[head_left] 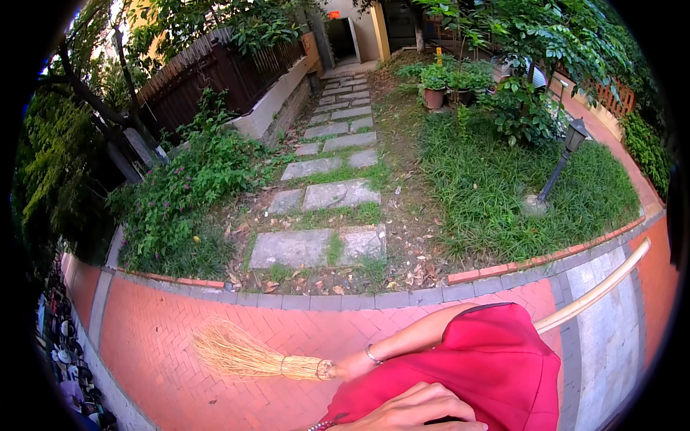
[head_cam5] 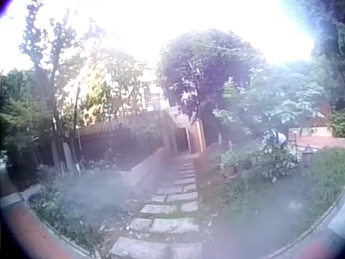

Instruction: The person carries a broom while walking along paved pathways and up a ramp.

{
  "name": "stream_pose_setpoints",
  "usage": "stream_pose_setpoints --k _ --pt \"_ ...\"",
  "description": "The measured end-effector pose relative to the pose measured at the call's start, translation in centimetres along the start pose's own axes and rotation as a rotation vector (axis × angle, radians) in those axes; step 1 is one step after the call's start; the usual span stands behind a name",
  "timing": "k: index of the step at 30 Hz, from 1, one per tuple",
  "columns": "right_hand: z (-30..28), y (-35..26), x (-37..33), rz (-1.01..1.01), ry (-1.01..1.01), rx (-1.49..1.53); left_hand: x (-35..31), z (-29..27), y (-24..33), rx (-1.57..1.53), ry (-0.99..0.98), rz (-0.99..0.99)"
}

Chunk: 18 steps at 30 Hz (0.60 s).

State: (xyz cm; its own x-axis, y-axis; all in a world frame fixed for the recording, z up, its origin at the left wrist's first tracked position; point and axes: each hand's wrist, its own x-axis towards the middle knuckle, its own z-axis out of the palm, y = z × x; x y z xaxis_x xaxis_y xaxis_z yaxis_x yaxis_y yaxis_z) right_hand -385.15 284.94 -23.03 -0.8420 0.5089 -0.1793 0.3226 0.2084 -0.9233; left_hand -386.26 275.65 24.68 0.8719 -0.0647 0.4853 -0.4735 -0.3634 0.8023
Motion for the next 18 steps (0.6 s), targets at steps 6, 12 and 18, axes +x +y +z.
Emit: stream_pose_setpoints --k 6,12,18 --pt "-0.2 -0.4 0.0 0.000 -0.012 -0.006 -0.3 0.1 -0.2 -0.005 0.005 0.012" --pt "0.0 -0.1 0.4 -0.007 0.009 -0.018 -0.9 0.5 -0.5 -0.008 0.020 0.053" --pt "2.8 4.7 3.5 -0.081 0.222 -0.066 -0.4 -0.6 1.1 -0.004 -0.048 -0.027"
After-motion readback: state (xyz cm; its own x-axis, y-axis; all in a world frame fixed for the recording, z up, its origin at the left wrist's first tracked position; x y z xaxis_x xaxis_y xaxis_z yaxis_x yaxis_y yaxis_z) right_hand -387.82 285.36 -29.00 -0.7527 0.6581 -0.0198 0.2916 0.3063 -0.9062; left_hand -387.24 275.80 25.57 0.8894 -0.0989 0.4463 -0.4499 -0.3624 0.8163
